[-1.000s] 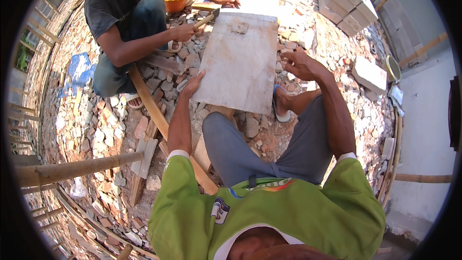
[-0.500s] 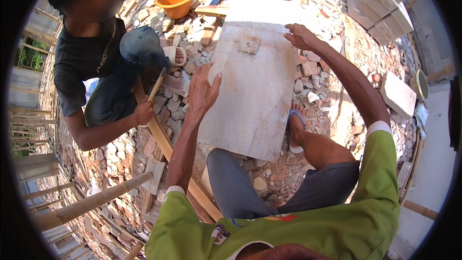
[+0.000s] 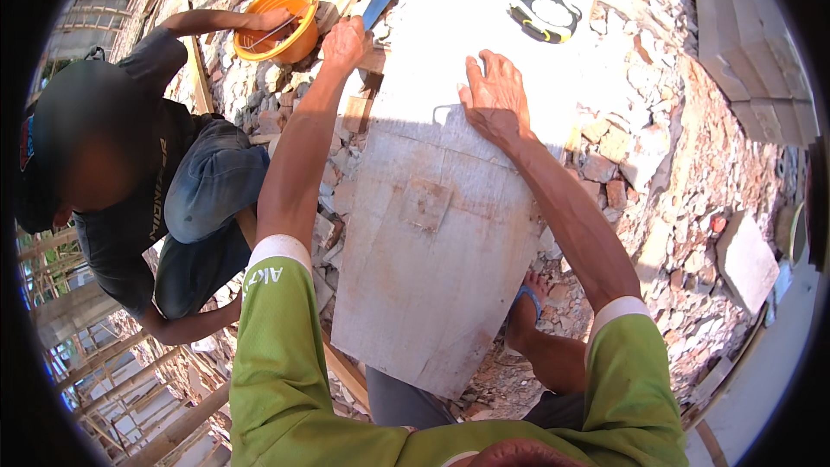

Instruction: The person measures and marks a ceramic tile using a ruler and pencil, then uses a hand saw to cut along the marked line. Another person is visible nearby working on a separate tile.

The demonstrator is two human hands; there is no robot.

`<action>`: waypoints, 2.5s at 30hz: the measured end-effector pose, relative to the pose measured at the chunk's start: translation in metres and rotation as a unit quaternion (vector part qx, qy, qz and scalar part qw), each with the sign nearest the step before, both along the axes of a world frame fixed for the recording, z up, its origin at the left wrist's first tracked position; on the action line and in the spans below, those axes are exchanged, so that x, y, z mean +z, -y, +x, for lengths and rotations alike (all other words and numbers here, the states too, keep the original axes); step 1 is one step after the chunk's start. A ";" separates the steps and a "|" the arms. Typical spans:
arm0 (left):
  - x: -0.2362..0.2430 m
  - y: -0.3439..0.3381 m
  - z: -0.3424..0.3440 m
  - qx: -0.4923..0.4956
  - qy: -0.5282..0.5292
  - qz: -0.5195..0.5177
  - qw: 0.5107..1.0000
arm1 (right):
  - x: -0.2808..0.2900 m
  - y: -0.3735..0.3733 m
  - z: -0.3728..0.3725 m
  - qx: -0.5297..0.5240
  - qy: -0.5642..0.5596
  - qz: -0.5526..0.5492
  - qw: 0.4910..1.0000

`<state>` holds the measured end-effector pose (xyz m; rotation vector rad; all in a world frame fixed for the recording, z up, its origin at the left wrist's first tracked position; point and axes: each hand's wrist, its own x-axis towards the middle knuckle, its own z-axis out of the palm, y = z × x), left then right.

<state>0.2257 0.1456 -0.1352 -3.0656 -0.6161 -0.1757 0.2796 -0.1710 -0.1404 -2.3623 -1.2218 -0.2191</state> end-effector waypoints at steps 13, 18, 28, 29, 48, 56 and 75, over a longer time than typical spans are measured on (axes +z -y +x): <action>-0.130 -0.088 0.109 0.157 -0.231 -0.030 0.960 | 0.011 -0.005 0.008 0.036 -0.120 -0.096 0.987; -0.137 -0.091 0.109 0.094 -0.234 -0.003 0.968 | 0.017 -0.006 0.010 0.033 -0.105 -0.105 0.988; 0.021 -0.091 0.108 -0.045 -0.171 0.084 0.981 | 0.018 -0.006 0.009 0.020 -0.092 -0.092 0.991; 0.041 -0.085 0.100 -0.049 -0.164 0.066 0.983 | 0.018 -0.006 0.009 0.023 -0.094 -0.087 0.992; 0.332 0.137 -0.304 -0.019 0.197 -0.600 0.775 | -0.008 0.051 0.077 -0.059 -0.571 0.480 0.663; 0.279 0.182 -0.516 -0.082 0.160 -0.656 0.733 | 0.174 0.151 -0.141 -0.080 -0.671 0.450 0.584; 0.046 0.171 -0.550 -0.114 -0.005 -0.331 0.937 | 0.174 0.354 -0.298 0.122 -0.418 -0.346 0.831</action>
